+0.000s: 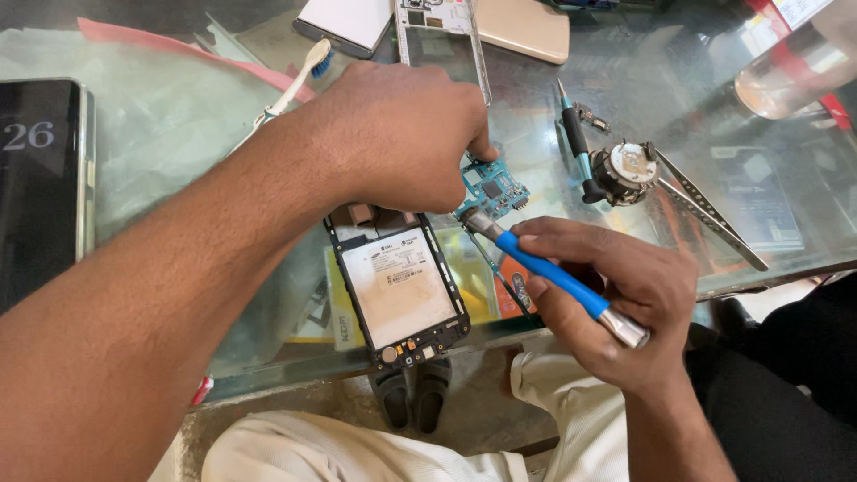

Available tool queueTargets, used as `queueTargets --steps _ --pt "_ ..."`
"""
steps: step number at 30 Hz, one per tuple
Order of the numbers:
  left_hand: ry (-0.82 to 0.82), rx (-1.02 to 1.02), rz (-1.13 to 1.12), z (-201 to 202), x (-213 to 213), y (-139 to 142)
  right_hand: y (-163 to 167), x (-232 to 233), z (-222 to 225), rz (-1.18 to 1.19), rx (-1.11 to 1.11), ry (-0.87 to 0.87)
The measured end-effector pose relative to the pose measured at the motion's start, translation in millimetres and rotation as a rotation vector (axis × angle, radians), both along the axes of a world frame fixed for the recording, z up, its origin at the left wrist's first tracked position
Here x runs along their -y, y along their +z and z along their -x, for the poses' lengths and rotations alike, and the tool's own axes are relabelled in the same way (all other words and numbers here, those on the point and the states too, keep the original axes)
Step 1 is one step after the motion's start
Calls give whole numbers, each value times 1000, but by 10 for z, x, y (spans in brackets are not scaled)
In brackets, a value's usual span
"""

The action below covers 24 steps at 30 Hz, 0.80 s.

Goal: The person cleans a disassembled smartphone motherboard on a glass workbench, scrubbing the circuit board with a brush and scraping it with a blue-handled metal tool, then uses tweezers to work on small components on the board. Disassembled phone parts and repair tools lie around the bench.

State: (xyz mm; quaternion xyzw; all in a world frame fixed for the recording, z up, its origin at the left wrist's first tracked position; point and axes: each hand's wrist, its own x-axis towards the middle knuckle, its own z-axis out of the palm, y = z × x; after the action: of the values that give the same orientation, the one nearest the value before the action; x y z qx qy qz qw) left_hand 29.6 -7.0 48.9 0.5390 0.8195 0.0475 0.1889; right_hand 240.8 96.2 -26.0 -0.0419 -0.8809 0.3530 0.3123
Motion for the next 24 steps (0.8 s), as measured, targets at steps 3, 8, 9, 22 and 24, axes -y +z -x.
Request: queueTargets --steps 3,8,9,22,24 --pt "18 4 8 -7 -2 -14 -2 13 18 9 88 -294" --pt "-14 -30 13 4 3 -31 13 12 22 -19 62 -68" --pt "-5 -24 13 6 2 -38 15 8 16 -32 86 -49" --pt "43 56 6 -3 5 1 -10 -55 -44 68 12 33" --pt "54 69 5 -11 15 14 -10 -57 -48 117 -16 14"
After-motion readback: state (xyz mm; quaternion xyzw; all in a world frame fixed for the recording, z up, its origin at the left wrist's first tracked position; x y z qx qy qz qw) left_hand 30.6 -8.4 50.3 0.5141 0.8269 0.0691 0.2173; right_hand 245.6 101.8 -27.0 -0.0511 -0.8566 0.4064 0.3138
